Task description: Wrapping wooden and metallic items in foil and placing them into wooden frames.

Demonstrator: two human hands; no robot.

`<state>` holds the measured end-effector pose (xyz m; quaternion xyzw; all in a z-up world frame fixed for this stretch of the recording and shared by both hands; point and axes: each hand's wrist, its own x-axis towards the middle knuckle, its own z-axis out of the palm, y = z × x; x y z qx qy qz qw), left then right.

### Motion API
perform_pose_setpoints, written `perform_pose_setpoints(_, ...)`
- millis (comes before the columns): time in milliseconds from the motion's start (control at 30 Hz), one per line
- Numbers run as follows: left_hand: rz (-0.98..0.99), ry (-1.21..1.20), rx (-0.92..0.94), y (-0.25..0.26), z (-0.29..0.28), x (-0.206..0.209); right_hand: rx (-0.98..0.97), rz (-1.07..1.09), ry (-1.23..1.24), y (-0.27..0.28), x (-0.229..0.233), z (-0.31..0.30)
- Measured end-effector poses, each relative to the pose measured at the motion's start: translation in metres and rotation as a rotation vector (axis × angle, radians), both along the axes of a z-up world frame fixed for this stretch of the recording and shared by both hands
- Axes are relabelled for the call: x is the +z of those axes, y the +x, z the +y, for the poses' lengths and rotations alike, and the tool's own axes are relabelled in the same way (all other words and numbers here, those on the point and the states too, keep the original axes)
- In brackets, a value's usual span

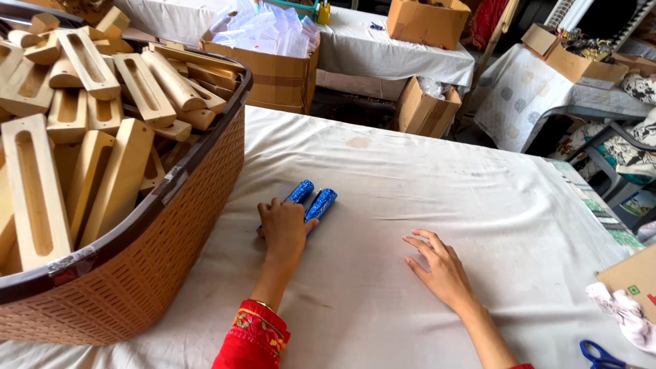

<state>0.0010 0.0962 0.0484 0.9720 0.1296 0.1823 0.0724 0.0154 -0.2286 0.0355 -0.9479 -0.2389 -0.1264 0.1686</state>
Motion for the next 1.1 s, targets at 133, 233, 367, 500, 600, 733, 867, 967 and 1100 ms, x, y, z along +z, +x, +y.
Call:
perform_pose_setpoints(133, 0.076, 0.109, 0.029, 0.001, -0.014, 0.005, 0.001, 0.007, 0.009, -0.001, 0.003, 0.002)
perform_pose_setpoints(233, 0.081, 0.179, 0.025, 0.010, -0.017, -0.005, -0.024, 0.050, 0.022, -0.002, 0.005, 0.004)
perform_pose_setpoints(367, 0.089, 0.327, 0.076, 0.020, -0.016, -0.025, -0.040, 0.058, 0.008, 0.003, -0.002, 0.001)
perform_pose_setpoints(500, -0.006, 0.296, 0.124, 0.030, -0.011, -0.045, -0.002, -0.007, 0.044, 0.009, -0.012, -0.005)
perform_pose_setpoints(600, 0.118, 0.084, 0.068, 0.008, -0.011, -0.004, -0.020, 0.012, 0.032, 0.012, -0.013, -0.005)
perform_pose_setpoints(733, 0.125, 0.006, 0.039, 0.005, -0.005, -0.005, -0.036, 0.028, 0.015, 0.010, -0.013, -0.004)
perform_pose_setpoints(867, 0.126, -0.058, 0.039, 0.004, 0.000, -0.004, -0.046, 0.041, 0.010, 0.010, -0.013, -0.005)
perform_pose_setpoints(967, 0.162, -0.130, 0.041, 0.007, 0.004, -0.005, -0.059, 0.054, -0.009, 0.012, -0.015, -0.006)
perform_pose_setpoints(1100, 0.119, -0.142, 0.074, 0.007, 0.005, 0.000, -0.067, 0.057, -0.023, 0.012, -0.016, -0.006)
